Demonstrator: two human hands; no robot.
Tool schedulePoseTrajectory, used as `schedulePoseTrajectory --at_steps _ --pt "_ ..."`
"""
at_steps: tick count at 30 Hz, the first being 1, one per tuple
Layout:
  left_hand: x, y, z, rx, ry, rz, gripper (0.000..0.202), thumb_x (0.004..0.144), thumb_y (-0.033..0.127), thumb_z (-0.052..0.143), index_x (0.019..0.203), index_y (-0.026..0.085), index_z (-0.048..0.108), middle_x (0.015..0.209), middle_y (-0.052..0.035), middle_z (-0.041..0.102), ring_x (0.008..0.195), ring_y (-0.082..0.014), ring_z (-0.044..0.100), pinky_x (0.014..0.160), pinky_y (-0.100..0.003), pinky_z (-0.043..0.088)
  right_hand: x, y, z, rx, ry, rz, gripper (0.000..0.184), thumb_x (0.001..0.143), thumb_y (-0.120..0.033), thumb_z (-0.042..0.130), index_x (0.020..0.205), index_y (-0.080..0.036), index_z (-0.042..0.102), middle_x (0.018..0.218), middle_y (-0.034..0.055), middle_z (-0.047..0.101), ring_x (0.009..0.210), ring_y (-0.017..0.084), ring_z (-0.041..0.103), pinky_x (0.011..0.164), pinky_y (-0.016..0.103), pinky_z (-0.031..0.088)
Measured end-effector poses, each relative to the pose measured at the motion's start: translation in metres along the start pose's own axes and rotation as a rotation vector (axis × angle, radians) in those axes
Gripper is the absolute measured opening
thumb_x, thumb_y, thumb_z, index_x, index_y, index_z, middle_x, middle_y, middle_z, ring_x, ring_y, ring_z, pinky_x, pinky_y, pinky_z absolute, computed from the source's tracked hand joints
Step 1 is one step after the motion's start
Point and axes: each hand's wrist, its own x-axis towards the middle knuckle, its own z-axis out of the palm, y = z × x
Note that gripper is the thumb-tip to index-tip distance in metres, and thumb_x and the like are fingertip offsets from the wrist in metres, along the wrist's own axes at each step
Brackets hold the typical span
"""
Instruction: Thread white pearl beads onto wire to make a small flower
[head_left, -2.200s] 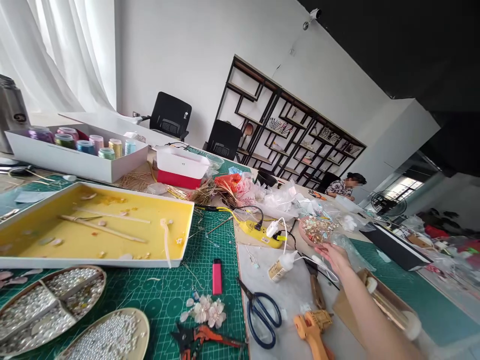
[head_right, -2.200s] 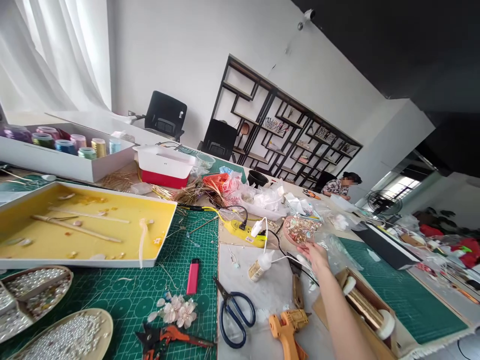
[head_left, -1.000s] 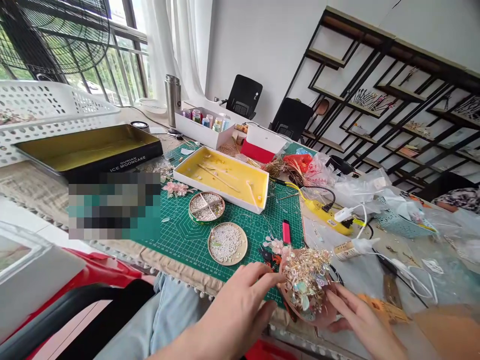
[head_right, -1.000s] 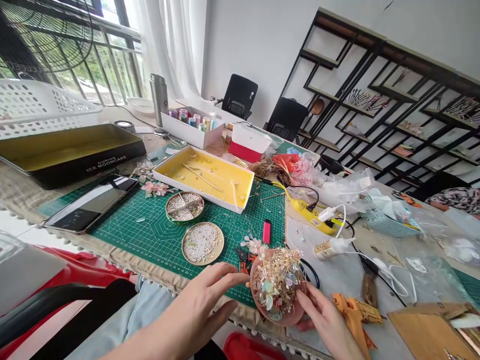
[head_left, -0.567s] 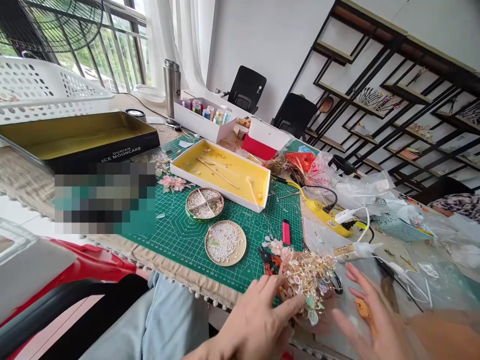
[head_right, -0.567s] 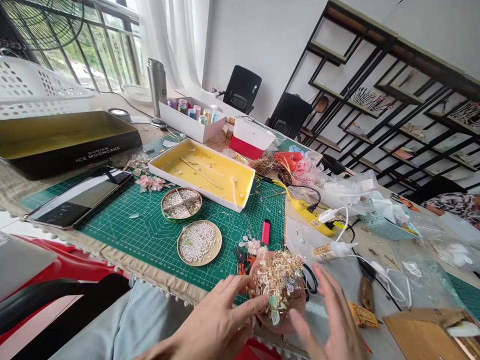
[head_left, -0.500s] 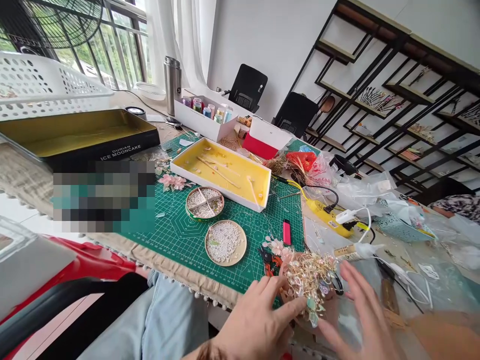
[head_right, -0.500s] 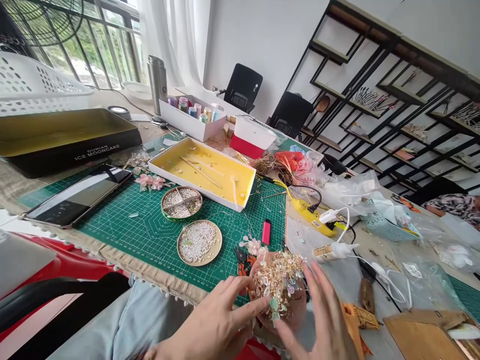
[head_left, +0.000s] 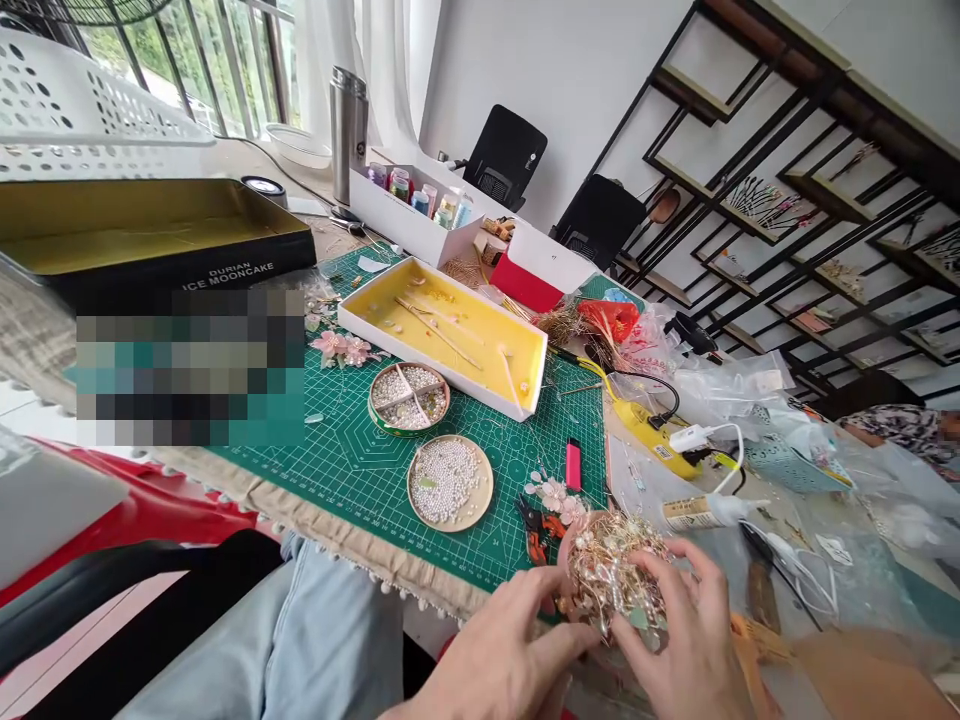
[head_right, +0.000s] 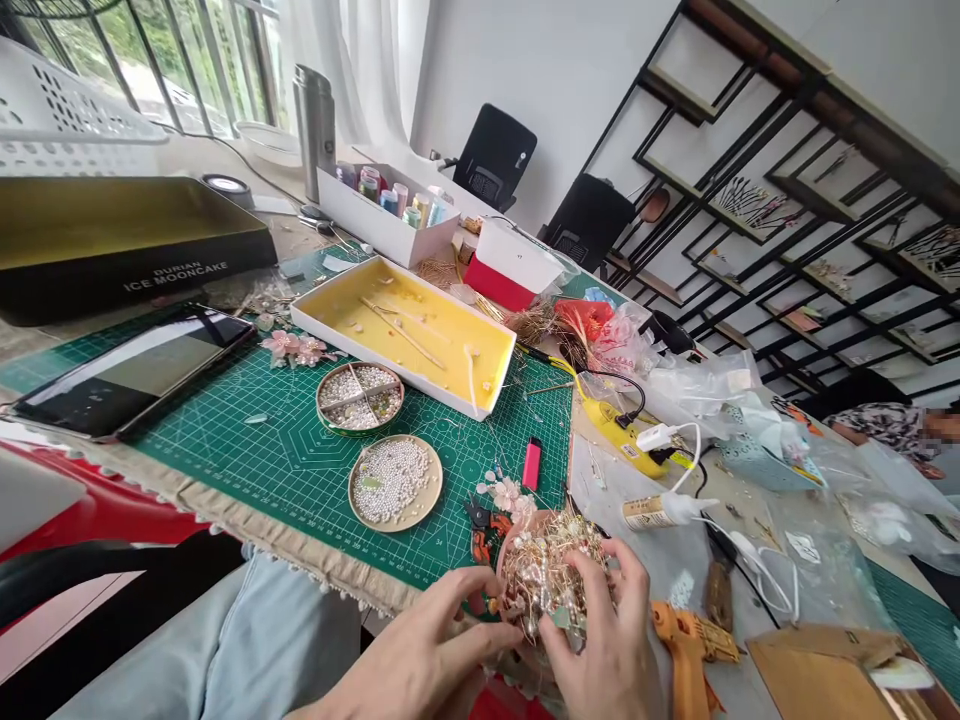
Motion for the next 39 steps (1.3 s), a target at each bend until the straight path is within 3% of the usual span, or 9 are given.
schedulePoseTrajectory --at_steps 5,8,10,14,18,26,32,35,39 --pt "-0.003 -0.001 -0.004 -0.029 -0.031 0.013 0.046 0.084 0.006 0.047 0.124 0.027 0.052 0.125 -0.0105 0.052 0.106 -0.0221 0.059 0.085 -0.035 0.055 0.001 0.013 -0.010 0.082 0.108 0.133 0.023 0.083 -0.037 0.053 0.100 -0.023 0.056 0.113 0.0111 0.048 0.101 0.030 0.057 0.084 0.047 0.050" --pt "-0.003 0.001 -0.008 -0.057 -0.076 -0.019 0.048 0.085 0.004 0.046 0.127 0.027 0.050 0.130 -0.0110 0.049 0.112 -0.0237 0.056 0.089 -0.039 0.054 -0.002 0.022 -0.018 0.334 0.066 0.481 0.035 0.079 -0.049 0.059 0.100 -0.022 0.056 0.118 0.0117 0.052 0.116 0.035 0.052 0.097 0.050 0.045" --pt "-0.003 0.001 -0.010 -0.082 -0.088 -0.031 0.048 0.086 0.005 0.045 0.128 0.028 0.049 0.132 -0.0109 0.047 0.114 -0.0237 0.055 0.091 -0.039 0.053 -0.005 0.026 -0.022 0.602 0.035 0.734 0.046 0.076 -0.052 0.063 0.111 -0.023 0.054 0.124 0.0106 0.056 0.123 0.034 0.050 0.102 0.044 0.045" --pt "-0.004 0.002 -0.007 -0.101 -0.098 -0.048 0.050 0.082 0.003 0.045 0.126 0.028 0.048 0.133 -0.0091 0.046 0.114 -0.0237 0.054 0.091 -0.041 0.053 -0.010 0.032 -0.025 1.011 0.066 1.020 0.064 0.075 -0.042 0.068 0.133 -0.027 0.046 0.120 0.0046 0.066 0.113 0.027 0.061 0.084 0.031 0.057" --pt "-0.003 0.004 -0.008 -0.095 -0.103 -0.073 0.049 0.083 0.003 0.044 0.124 0.028 0.048 0.132 -0.0084 0.047 0.111 -0.0231 0.055 0.090 -0.040 0.053 -0.013 0.041 -0.025 1.035 0.107 1.070 0.067 0.078 -0.036 0.067 0.141 -0.029 0.042 0.112 0.0021 0.071 0.100 0.024 0.067 0.075 0.028 0.059" --pt "0.006 0.005 -0.021 -0.134 -0.119 -0.090 0.039 0.090 0.007 0.042 0.123 0.025 0.051 0.127 -0.0089 0.049 0.111 -0.0214 0.054 0.093 -0.038 0.051 -0.023 0.060 -0.019 1.194 0.138 1.178 0.071 0.075 -0.028 0.067 0.142 -0.031 0.044 0.112 -0.0025 0.072 0.105 0.023 0.065 0.074 0.028 0.061" --pt "0.007 0.006 -0.019 -0.147 -0.109 -0.099 0.041 0.088 0.006 0.044 0.123 0.025 0.051 0.126 -0.0080 0.049 0.110 -0.0215 0.053 0.094 -0.039 0.050 -0.014 0.054 -0.026 1.353 0.289 1.311 0.068 0.080 -0.022 0.066 0.142 -0.034 0.044 0.085 -0.0061 0.077 0.076 0.015 0.071 0.063 0.018 0.059" --pt "0.008 0.007 -0.021 -0.149 -0.113 -0.097 0.039 0.089 0.006 0.044 0.122 0.024 0.052 0.126 -0.0081 0.049 0.110 -0.0213 0.052 0.094 -0.038 0.049 -0.014 0.059 -0.028 1.408 0.327 1.321 0.064 0.084 -0.028 0.066 0.142 -0.041 0.042 0.087 -0.0082 0.077 0.078 0.014 0.072 0.069 0.020 0.060" --pt "0.007 0.008 -0.020 -0.132 -0.101 -0.098 0.036 0.091 0.008 0.043 0.122 0.024 0.053 0.124 -0.0085 0.050 0.108 -0.0217 0.053 0.093 -0.039 0.049 -0.016 0.067 -0.027 1.306 0.255 1.184 0.036 0.087 -0.045 0.064 0.122 -0.040 0.061 0.087 -0.0037 0.078 0.082 0.018 0.074 0.076 0.030 0.062"
